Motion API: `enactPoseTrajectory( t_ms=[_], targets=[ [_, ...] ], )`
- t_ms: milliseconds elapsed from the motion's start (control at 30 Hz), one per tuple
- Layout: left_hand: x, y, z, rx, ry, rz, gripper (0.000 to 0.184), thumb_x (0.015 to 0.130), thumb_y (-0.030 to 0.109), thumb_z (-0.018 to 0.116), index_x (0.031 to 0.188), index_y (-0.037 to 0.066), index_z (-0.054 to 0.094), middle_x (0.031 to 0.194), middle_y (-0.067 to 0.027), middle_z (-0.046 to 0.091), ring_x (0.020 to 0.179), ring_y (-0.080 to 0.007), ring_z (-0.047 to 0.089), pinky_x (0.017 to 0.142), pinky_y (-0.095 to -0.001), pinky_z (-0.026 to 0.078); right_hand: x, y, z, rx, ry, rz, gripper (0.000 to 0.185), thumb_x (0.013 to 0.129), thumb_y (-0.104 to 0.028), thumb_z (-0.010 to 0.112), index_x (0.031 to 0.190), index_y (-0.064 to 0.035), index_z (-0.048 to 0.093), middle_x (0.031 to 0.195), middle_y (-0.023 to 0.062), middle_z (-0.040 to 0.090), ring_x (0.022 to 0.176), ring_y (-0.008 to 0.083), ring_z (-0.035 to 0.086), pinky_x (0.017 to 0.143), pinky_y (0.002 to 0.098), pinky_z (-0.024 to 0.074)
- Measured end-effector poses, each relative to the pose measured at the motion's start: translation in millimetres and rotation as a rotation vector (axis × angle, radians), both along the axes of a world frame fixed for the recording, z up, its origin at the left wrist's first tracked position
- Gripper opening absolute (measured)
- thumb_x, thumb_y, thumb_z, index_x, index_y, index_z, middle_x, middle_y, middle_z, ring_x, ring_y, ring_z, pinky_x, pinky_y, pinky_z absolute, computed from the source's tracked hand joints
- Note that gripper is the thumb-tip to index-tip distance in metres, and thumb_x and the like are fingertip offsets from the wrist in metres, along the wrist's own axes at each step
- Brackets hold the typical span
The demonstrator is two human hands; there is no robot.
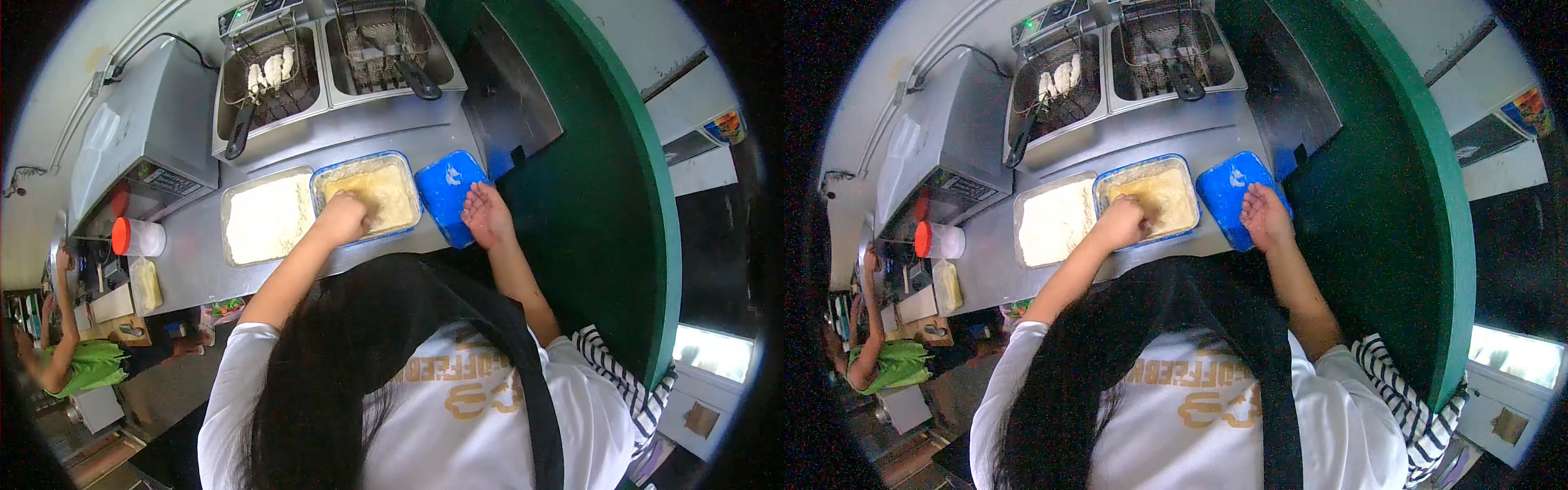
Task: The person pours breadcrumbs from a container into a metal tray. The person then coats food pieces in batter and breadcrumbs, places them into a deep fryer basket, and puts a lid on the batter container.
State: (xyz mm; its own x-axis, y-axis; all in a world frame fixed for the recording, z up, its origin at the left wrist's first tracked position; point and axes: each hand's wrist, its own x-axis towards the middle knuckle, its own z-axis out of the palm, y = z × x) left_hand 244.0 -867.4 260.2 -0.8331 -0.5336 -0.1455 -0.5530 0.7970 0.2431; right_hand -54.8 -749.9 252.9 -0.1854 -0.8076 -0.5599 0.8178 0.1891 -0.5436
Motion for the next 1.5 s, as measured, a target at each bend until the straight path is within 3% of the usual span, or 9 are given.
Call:
enactPoseTrajectory(
  t_ms=[233,467,667,767,1067,1167,1267,1367,1500],
  targets=[
    [7.5,-3.3,49.4,0.48,0.545,0.195,0.024,0.068,0.013,0.07,0.091,0.006,0.072,0.077,-0.0159,0.067,0.073,-0.0296,0.066,0.07,-0.0349,0.051,-1.7,1.6,-4.6,-0.041,-0.012,0.024,0.02,0.088,-0.031,0.065,0.095,-0.0118,0.063,0.085,0.0007,0.062,0.077,0.0144,0.057,0.069,0.0306,0.0457],
    [4.1,-15.1,46.3,0.32,0.222,0.243,0.022,0.07,0.014,0.07,0.091,0.005,0.073,0.083,-0.0125,0.07,0.075,-0.0216,0.066,0.071,-0.0321,0.051,1.4,2.3,-3.8,-0.006,0.016,0.006,0.021,0.088,-0.032,0.065,0.095,-0.0118,0.062,0.085,0.0005,0.062,0.077,0.0142,0.057,0.07,0.0299,0.0448],
    [5.5,-8.3,41.6,0.544,0.456,0.373,0.023,0.072,0.013,0.07,0.093,0.002,0.072,0.078,-0.012,0.069,0.073,-0.0183,0.066,0.068,-0.0314,0.051,-0.9,6.7,-3.9,-0.009,0.035,-0.021,0.023,0.087,-0.032,0.066,0.096,-0.0112,0.062,0.084,0.0002,0.061,0.075,0.0146,0.056,0.069,0.0306,0.0451],
    [4.4,-6.7,42.2,0.36,0.385,0.538,0.023,0.073,0.019,0.07,0.09,0.004,0.072,0.076,-0.0143,0.069,0.07,-0.0216,0.068,0.067,-0.0323,0.052,-1.2,12.8,-7.8,0.005,0.032,-0.025,0.023,0.087,-0.032,0.066,0.096,-0.0109,0.062,0.085,0.0006,0.061,0.075,0.0148,0.056,0.069,0.031,0.0457],
    [2.1,-1.1,41.3,0.47,0.394,0.531,0.021,0.072,0.016,0.069,0.089,0.003,0.072,0.073,-0.0142,0.068,0.067,-0.0217,0.067,0.065,-0.0329,0.051,2.4,7.8,-11.3,0.013,0.027,-0.016,0.026,0.086,-0.031,0.068,0.099,-0.01,0.062,0.09,0.0019,0.06,0.079,0.0151,0.056,0.07,0.0312,0.0465],
    [3.3,-3.8,30.5,-0.038,0.304,0.397,0.021,0.072,0.015,0.069,0.088,0.003,0.072,0.072,-0.0125,0.068,0.065,-0.0205,0.065,0.064,-0.0325,0.051,6.4,8.5,-11.0,0.031,0.028,-0.021,0.025,0.086,-0.031,0.067,0.099,-0.0098,0.062,0.091,0.002,0.06,0.078,0.0153,0.056,0.07,0.0313,0.0467],
    [2.4,-13.0,23.5,0.614,0.571,0.573,0.021,0.072,0.016,0.07,0.087,0.002,0.071,0.072,-0.0129,0.068,0.066,-0.021,0.065,0.065,-0.0328,0.051,6.7,5.3,-10.3,0.028,0.03,-0.015,0.025,0.086,-0.031,0.067,0.099,-0.0101,0.062,0.09,0.0019,0.06,0.077,0.0154,0.057,0.071,0.0315,0.0466],
    [-2.1,-10.0,39.8,0.341,0.441,0.545,0.021,0.072,0.016,0.071,0.088,0.002,0.071,0.072,-0.009,0.067,0.065,-0.0165,0.063,0.065,-0.0301,0.05,8.4,6.8,-10.9,0.025,0.035,-0.019,0.024,0.087,-0.031,0.067,0.098,-0.0106,0.062,0.089,0.0017,0.061,0.077,0.0155,0.057,0.071,0.0318,0.0463],
    [-0.6,-14.5,34.1,0.466,0.463,0.585,0.022,0.072,0.016,0.072,0.089,0.002,0.072,0.075,-0.008,0.068,0.067,-0.0144,0.063,0.065,-0.0291,0.05,5.7,6.5,-14.2,0.001,0.044,-0.008,0.023,0.087,-0.032,0.066,0.097,-0.0113,0.063,0.088,0.0012,0.062,0.077,0.0154,0.057,0.071,0.0321,0.0459]
  ],
)
